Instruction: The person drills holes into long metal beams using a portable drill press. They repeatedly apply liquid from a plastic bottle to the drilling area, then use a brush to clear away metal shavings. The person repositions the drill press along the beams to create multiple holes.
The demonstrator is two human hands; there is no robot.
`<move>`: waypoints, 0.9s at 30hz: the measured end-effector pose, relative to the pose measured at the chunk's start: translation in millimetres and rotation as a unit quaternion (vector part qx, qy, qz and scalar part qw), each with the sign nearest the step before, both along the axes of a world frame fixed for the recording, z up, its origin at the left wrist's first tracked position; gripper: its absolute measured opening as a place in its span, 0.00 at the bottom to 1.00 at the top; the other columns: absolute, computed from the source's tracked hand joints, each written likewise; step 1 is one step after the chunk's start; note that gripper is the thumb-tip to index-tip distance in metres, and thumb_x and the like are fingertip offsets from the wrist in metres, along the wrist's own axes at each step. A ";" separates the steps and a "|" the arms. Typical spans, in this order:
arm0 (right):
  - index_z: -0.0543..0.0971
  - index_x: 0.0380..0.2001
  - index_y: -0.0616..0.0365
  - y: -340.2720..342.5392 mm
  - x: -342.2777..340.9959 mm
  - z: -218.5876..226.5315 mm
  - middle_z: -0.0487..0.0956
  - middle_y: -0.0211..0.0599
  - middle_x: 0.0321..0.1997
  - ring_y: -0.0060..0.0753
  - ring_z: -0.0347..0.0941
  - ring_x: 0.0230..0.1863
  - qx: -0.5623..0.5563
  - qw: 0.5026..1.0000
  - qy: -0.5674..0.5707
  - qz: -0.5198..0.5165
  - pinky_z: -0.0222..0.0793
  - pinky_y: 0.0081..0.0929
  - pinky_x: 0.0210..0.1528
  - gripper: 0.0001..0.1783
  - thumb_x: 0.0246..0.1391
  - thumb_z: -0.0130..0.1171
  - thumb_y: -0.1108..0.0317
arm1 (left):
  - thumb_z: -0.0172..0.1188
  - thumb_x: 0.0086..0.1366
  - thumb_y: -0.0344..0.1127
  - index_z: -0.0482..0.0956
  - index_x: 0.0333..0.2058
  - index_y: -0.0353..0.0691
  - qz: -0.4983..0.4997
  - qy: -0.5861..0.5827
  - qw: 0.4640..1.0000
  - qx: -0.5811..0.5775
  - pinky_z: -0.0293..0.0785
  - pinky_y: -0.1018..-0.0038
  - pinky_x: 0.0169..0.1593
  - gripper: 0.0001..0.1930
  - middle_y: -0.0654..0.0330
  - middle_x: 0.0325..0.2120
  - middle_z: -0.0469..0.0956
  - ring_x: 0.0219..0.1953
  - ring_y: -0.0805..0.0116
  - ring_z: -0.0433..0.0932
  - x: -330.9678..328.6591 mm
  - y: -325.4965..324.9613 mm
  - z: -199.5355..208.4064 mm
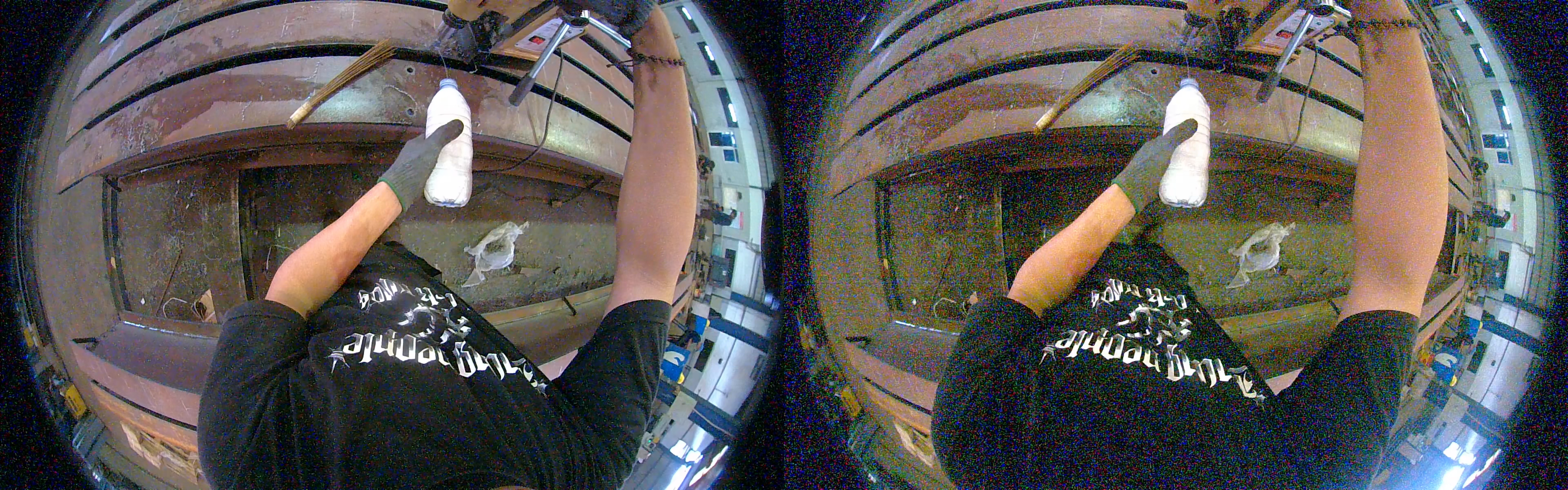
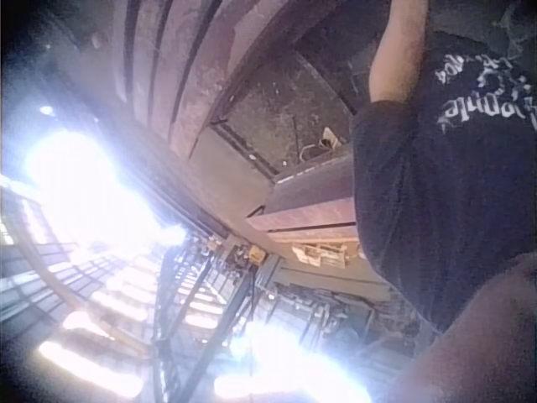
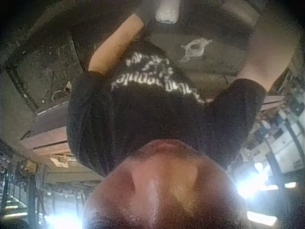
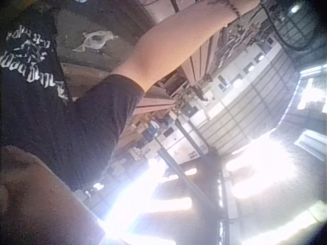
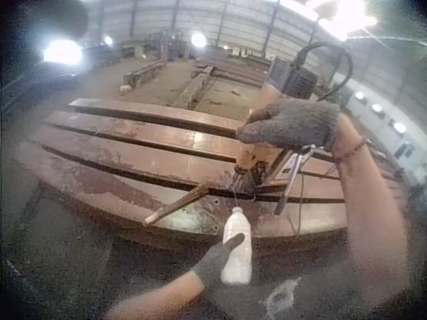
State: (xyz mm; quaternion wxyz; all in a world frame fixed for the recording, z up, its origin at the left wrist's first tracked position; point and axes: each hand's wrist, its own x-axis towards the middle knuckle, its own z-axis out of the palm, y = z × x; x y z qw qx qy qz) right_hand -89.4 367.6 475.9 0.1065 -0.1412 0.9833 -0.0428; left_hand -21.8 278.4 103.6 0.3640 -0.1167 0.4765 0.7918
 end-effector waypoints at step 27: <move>0.80 0.60 0.58 0.8 -4.9 -12.8 0.80 0.51 0.62 0.49 0.76 0.63 -0.002 0.999 0.042 -0.019 0.72 0.45 0.67 0.42 0.62 0.54 0.31 | 0.70 0.64 0.55 0.81 0.50 0.32 0.006 -0.003 1.000 0.013 0.83 0.70 0.44 0.30 0.55 0.40 0.86 0.37 0.66 0.86 0.1 -0.9 4.1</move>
